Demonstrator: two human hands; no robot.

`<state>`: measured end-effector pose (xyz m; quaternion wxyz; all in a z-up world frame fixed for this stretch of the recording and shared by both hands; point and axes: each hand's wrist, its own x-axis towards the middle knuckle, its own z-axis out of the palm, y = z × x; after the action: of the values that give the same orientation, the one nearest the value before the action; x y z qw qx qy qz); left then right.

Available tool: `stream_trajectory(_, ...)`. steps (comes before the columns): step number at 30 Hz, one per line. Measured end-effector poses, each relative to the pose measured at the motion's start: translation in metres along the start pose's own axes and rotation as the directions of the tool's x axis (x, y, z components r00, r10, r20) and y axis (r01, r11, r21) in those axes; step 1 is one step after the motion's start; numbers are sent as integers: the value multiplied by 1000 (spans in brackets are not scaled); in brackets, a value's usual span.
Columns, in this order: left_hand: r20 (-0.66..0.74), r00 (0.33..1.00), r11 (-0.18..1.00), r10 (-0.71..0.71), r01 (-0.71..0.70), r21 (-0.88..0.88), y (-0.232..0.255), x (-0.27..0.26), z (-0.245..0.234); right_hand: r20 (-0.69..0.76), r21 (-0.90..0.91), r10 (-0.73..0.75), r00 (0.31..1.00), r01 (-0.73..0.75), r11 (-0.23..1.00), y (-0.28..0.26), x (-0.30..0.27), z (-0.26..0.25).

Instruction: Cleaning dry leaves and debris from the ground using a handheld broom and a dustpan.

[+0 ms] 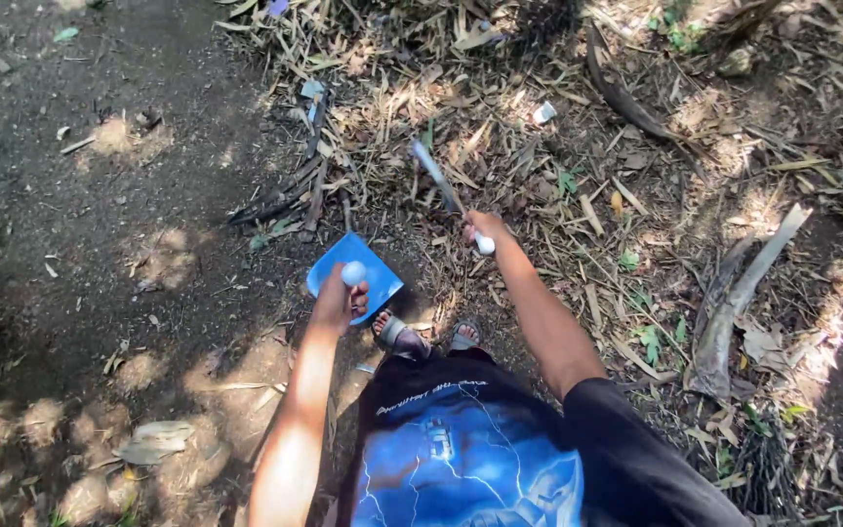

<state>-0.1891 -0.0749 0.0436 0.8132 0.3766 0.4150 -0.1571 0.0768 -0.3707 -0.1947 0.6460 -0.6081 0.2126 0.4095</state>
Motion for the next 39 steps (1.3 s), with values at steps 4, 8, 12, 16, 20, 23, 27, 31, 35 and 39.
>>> stream_trajectory(4, 174, 983, 995, 62, -75, 68, -10, 5, 24, -110, -151, -249, 962, 231, 961, -11, -61, -25)
stream_trajectory(8, 279, 960, 999, -35, 23, 46, -21, 53, 47, -104, -180, -310, 945, 288, 941, -16, -133, -66)
stream_trajectory(12, 303, 952, 998, -48, 59, -29, -30, 80, 96, -144, -29, -277, 950, 276, 961, 16, -180, -133)
stream_trajectory(16, 267, 959, 995, -92, 79, 61, -40, 85, 148, -146, 111, -250, 957, 267, 957, 97, -184, -217)
stream_trajectory(20, 190, 971, 968, -143, 98, 230, -41, 98, 169, -208, 238, -160, 965, 209, 949, 196, -191, -283)
stream_trajectory(23, 184, 983, 945, -28, -34, 324, -29, 80, 184, -307, 243, -94, 947, 174, 954, 247, -225, -297)
stream_trajectory(27, 86, 996, 690, 32, -84, 719, -9, 69, 186, -420, 418, 11, 907, 183, 890, 355, -227, -318)
stream_trajectory(31, 325, 875, -50, 360, -330, 943, 0, 119, 158, -553, 445, 87, 829, 205, 872, 415, -274, -281)
stream_trajectory(35, 689, 286, -389, 666, -655, 648, 1, 119, 168, -653, 423, 170, 738, 170, 890, 428, -347, -216)
stream_trajectory(39, 604, 773, 454, 192, -616, 644, 16, 71, 201, -556, 571, 245, 794, 151, 807, 473, -338, -205)
